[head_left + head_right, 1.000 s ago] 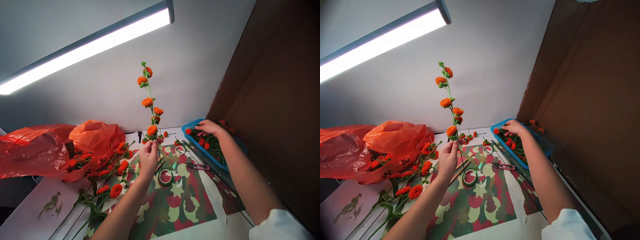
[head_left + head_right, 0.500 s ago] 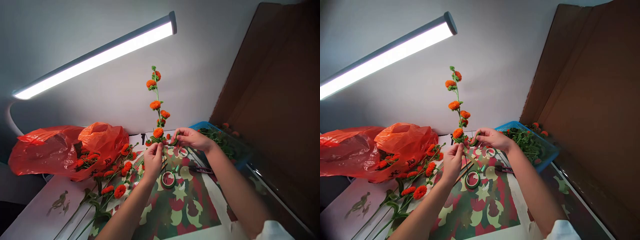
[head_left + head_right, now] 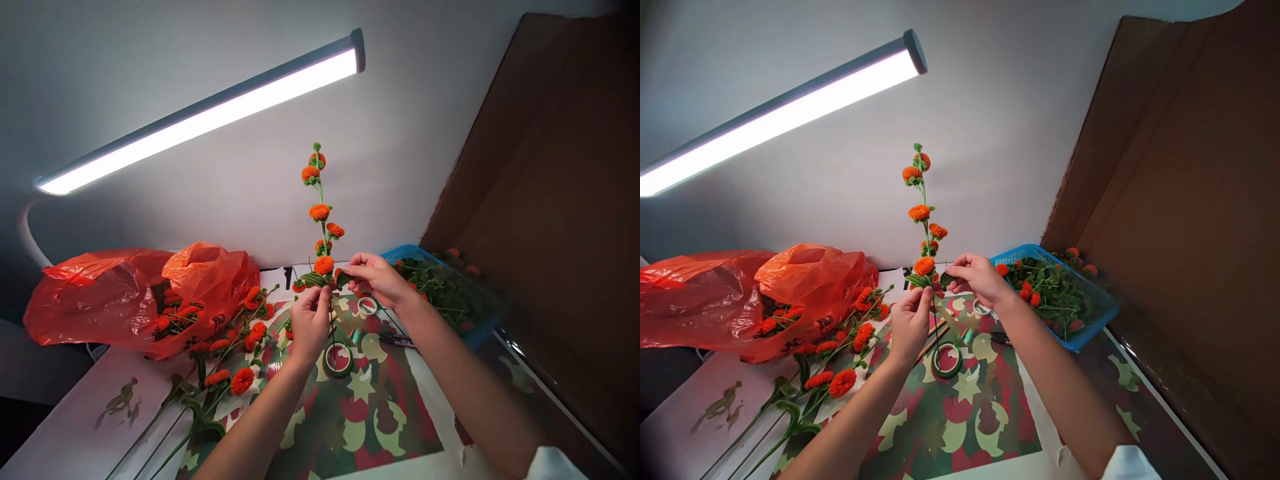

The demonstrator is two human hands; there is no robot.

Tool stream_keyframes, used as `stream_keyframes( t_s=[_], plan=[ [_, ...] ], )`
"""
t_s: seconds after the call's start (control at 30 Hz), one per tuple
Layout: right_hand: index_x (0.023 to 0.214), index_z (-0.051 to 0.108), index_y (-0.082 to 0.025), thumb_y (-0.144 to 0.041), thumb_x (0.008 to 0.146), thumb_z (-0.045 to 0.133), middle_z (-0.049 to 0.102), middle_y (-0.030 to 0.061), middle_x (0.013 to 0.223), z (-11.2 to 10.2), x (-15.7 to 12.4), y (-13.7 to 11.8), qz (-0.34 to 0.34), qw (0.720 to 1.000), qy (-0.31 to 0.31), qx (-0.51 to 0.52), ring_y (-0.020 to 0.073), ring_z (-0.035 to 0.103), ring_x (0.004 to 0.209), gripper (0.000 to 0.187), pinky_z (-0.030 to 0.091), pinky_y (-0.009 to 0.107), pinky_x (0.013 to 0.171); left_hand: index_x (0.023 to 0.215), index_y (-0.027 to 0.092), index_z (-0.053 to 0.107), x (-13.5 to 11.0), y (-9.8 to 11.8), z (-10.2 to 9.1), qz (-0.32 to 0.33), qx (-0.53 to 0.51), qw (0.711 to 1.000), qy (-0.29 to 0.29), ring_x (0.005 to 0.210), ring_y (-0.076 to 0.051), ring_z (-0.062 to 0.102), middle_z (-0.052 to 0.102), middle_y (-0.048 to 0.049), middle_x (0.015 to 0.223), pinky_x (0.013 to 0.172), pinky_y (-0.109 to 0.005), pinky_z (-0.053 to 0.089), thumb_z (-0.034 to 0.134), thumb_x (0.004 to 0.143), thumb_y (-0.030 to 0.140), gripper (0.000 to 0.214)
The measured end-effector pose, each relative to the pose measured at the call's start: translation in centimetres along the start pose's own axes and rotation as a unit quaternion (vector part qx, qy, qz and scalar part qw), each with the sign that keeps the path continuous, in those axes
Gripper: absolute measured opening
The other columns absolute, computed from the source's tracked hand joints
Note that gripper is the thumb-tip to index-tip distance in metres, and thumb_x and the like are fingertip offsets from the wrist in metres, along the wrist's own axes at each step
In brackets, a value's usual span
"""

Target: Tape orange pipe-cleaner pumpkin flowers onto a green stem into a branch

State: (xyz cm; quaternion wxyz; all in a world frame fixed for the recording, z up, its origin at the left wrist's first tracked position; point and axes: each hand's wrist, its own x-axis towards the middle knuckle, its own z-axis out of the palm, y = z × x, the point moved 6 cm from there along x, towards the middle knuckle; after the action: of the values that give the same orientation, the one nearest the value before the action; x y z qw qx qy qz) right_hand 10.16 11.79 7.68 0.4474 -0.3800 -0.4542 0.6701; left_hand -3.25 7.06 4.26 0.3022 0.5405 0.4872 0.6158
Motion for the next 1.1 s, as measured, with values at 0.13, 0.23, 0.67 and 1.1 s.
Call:
stream_keyframes(
  t_s=[0.13,0.23,0.67,1.1],
  plan=[
    [0.063,0.052,-0.014,-0.009,0.071,0.064,0.056,-0.0034,0.05,0.6,-0.4,1.2,0.033,0.992,0.08,0.092,0.0056,0.056,0.043,0.016,0.046,0.011,0.04,0.054,0.017,0.044,-0.1,0.3,0.0,0.02,0.003,1.0,0.009,0.052,-0.009,0.032,0.035,0.0035,0.053,0.049,-0.023,0.027,0.053,0.081,0.039,0.036],
    [0.062,0.053,-0.014,-0.007,0.072,0.063,0.058,-0.0019,0.05,0.8,-0.3,2.0,0.035,0.986,0.104,0.127,0.0063,0.058,0.045,0.017,0.048,0.011,0.042,0.053,0.017,0.045,-0.1,0.1,-0.1,0.012,-0.007,1.0,0.014,0.052,-0.01,0.032,0.035,0.003,0.053,0.05,-0.022,0.028,0.054,0.08,0.041,0.037],
    [0.059,0.052,-0.013,-0.003,0.077,0.056,0.059,0.0004,0.05,1.0,0.0,3.1,0.022,0.973,0.119,0.196,0.0073,0.06,0.048,0.022,0.052,0.012,0.046,0.054,0.015,0.053,0.1,-0.5,0.2,-0.024,-0.065,0.998,-0.007,0.053,-0.009,0.033,0.037,0.0036,0.052,0.051,-0.022,0.028,0.058,0.078,0.041,0.036],
    [0.093,0.048,-0.021,-0.026,0.059,0.078,0.061,0.0009,0.091,0.6,-1.6,3.7,-0.119,0.983,0.138,0.026,0.0134,0.062,0.08,0.046,0.053,0.025,0.07,0.064,0.015,0.062,0.7,-3.1,0.6,-0.115,-0.231,0.966,-0.002,0.059,-0.009,0.043,0.051,0.0019,0.06,0.058,-0.02,0.037,0.066,0.072,0.043,0.029]
  ],
)
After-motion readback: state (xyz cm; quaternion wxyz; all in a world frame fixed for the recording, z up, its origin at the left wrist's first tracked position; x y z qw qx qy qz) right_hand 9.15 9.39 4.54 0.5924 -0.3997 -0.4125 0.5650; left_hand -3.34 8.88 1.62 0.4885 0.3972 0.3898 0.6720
